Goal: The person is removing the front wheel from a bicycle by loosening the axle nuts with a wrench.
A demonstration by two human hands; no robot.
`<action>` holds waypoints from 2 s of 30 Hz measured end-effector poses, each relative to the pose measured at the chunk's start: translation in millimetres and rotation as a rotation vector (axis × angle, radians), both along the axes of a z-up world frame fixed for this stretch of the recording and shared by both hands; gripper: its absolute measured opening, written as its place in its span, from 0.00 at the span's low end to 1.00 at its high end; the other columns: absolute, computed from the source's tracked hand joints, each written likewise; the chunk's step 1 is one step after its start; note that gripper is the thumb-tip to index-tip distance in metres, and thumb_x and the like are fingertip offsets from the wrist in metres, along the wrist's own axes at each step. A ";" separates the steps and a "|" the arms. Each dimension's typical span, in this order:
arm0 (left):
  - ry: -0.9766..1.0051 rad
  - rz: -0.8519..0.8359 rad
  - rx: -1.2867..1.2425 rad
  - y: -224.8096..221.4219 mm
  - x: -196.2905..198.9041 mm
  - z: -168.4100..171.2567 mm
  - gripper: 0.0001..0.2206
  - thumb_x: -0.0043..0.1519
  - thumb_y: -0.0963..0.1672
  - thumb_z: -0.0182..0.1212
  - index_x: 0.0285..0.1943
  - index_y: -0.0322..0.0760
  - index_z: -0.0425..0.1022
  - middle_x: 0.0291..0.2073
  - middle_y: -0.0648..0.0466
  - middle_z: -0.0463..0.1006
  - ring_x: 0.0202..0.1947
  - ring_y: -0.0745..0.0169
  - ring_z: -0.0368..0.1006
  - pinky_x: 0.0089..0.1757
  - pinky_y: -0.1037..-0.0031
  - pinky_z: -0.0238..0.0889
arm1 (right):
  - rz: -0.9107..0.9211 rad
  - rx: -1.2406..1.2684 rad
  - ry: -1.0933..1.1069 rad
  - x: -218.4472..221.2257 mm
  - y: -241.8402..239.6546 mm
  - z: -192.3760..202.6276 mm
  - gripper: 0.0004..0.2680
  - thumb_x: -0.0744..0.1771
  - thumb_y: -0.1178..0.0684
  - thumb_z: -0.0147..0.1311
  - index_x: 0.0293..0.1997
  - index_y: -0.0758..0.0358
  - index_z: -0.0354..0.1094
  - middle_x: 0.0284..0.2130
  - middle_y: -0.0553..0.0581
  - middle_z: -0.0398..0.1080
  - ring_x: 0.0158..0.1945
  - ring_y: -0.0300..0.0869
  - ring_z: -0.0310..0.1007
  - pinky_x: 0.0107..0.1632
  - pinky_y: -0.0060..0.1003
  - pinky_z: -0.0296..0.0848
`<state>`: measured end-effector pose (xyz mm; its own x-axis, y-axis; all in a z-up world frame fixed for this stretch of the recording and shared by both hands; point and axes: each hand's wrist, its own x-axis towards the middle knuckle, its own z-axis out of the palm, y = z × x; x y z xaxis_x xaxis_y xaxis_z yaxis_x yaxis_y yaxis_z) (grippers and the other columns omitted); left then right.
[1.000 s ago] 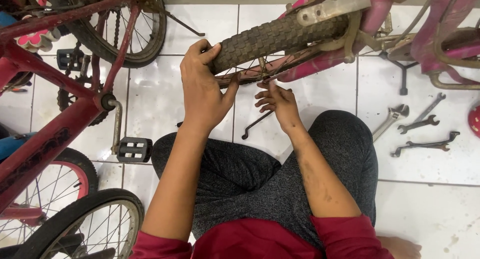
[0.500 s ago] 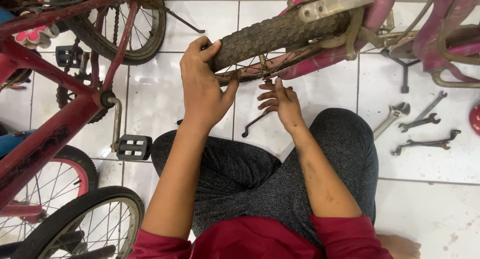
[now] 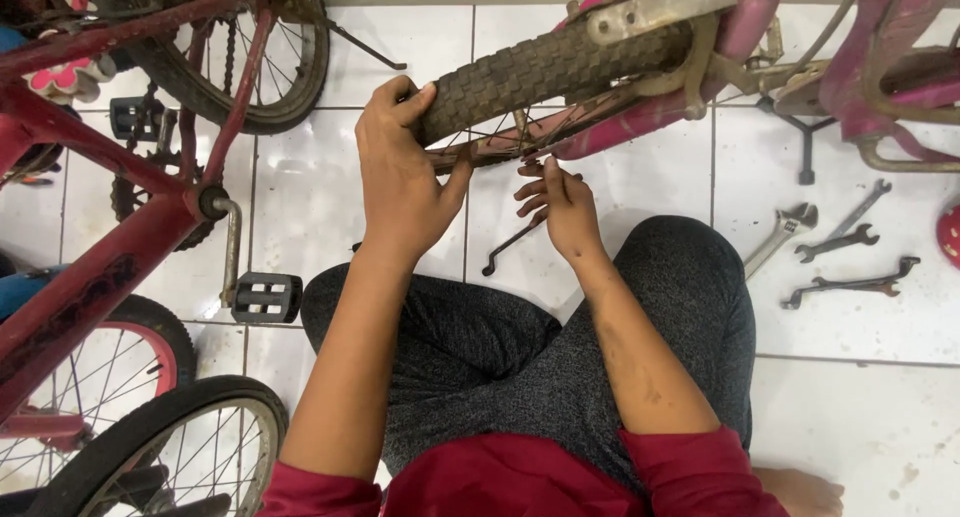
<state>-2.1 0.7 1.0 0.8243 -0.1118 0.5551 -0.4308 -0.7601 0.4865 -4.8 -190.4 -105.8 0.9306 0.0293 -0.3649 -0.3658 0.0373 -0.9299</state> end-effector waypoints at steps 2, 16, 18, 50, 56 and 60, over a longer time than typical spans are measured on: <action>-0.004 -0.001 -0.005 -0.1 1.9 -0.1 0.35 0.54 0.38 0.75 0.68 0.40 0.56 0.66 0.42 0.62 0.65 0.42 0.63 0.64 0.56 0.56 | 0.008 0.027 0.004 4.5 -1.5 -3.1 0.21 0.71 0.39 0.37 0.51 0.69 0.72 0.30 0.57 0.74 0.27 0.39 0.74 0.29 0.29 0.70; 0.007 -0.002 0.005 0.0 1.4 -0.4 0.35 0.54 0.38 0.75 0.68 0.39 0.56 0.66 0.42 0.62 0.66 0.41 0.63 0.64 0.56 0.57 | 0.016 -0.024 0.052 5.0 -1.3 -4.4 0.23 0.70 0.36 0.36 0.49 0.67 0.73 0.29 0.55 0.75 0.28 0.38 0.75 0.29 0.29 0.64; 0.002 0.003 0.014 -0.6 1.7 0.2 0.36 0.54 0.37 0.74 0.68 0.41 0.55 0.66 0.43 0.62 0.66 0.42 0.63 0.64 0.56 0.56 | -0.037 0.115 0.033 7.1 -0.1 -13.1 0.18 0.71 0.42 0.43 0.46 0.69 0.75 0.29 0.55 0.74 0.27 0.36 0.70 0.29 0.27 0.65; 0.005 0.000 -0.022 1.6 0.3 0.6 0.34 0.55 0.39 0.76 0.68 0.40 0.57 0.66 0.42 0.62 0.65 0.42 0.63 0.64 0.55 0.55 | -0.269 0.842 0.268 4.9 -4.9 -29.2 0.12 0.68 0.57 0.53 0.55 0.76 0.67 0.45 0.65 0.74 0.50 0.43 0.76 0.57 0.31 0.76; 0.017 0.000 -0.020 2.4 -0.3 -1.2 0.34 0.55 0.39 0.75 0.68 0.40 0.57 0.66 0.43 0.62 0.65 0.42 0.64 0.64 0.55 0.56 | -0.289 0.743 0.299 7.8 2.3 -35.9 0.11 0.69 0.54 0.54 0.51 0.74 0.70 0.38 0.59 0.72 0.42 0.38 0.75 0.48 0.26 0.78; 0.006 -0.011 -0.002 1.7 1.0 0.2 0.35 0.56 0.39 0.76 0.68 0.40 0.56 0.65 0.43 0.62 0.64 0.43 0.64 0.64 0.57 0.57 | -0.257 0.603 0.236 3.4 3.2 -34.0 0.15 0.68 0.52 0.55 0.56 0.75 0.69 0.35 0.57 0.72 0.40 0.40 0.76 0.46 0.28 0.78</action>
<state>-1.2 2.4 1.3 0.8260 -0.1198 0.5508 -0.4365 -0.7541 0.4906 -1.4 -187.3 -139.8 0.8331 0.0799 -0.5474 -0.4658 0.6351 -0.6162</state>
